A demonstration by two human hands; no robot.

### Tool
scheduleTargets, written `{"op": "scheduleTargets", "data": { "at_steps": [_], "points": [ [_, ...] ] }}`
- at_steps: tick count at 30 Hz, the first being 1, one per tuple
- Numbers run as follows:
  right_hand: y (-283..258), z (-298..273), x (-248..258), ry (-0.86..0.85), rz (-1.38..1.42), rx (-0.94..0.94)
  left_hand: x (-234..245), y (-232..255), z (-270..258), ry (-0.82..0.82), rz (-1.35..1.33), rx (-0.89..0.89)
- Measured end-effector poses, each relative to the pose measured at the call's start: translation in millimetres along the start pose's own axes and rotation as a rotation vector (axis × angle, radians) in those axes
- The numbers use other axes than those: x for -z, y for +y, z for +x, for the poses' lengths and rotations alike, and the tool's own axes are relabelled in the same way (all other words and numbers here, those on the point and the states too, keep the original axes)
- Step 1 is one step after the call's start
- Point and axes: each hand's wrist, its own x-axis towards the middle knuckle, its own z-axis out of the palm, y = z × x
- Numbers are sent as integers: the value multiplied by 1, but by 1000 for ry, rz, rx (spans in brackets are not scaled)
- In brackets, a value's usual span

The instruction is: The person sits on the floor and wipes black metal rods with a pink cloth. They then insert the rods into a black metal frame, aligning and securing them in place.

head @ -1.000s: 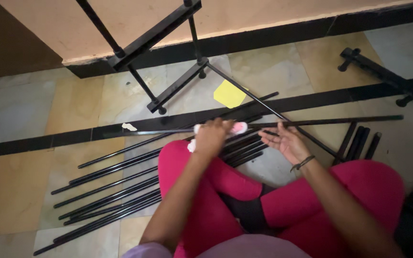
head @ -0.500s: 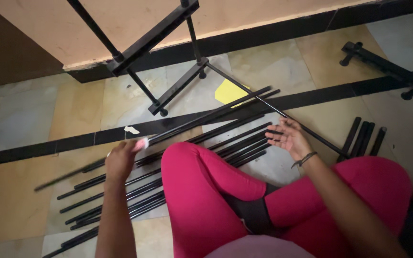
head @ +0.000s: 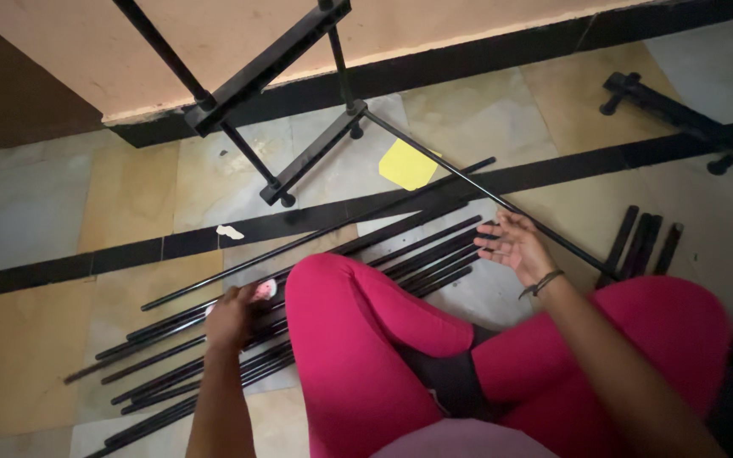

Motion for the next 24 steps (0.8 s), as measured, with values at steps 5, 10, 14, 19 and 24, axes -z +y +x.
{"op": "scheduleTargets", "data": {
  "at_steps": [5,10,14,19,24],
  "points": [
    [2,0,0,-9,31,-9,1,17,7,-91,18,-12],
    [-4,-4,-3,-123,249,-21,29,41,16,-41,-86,83],
    [-14,-13,-8,-288,384,10,69,66,42,147,-59,149],
    [-27,-26,-20,-363,523,7,111,122,84,570,-119,-118],
    [-35,-35,-27,-449,598,-4,72,228,117,443,-264,-473]
  ]
}}
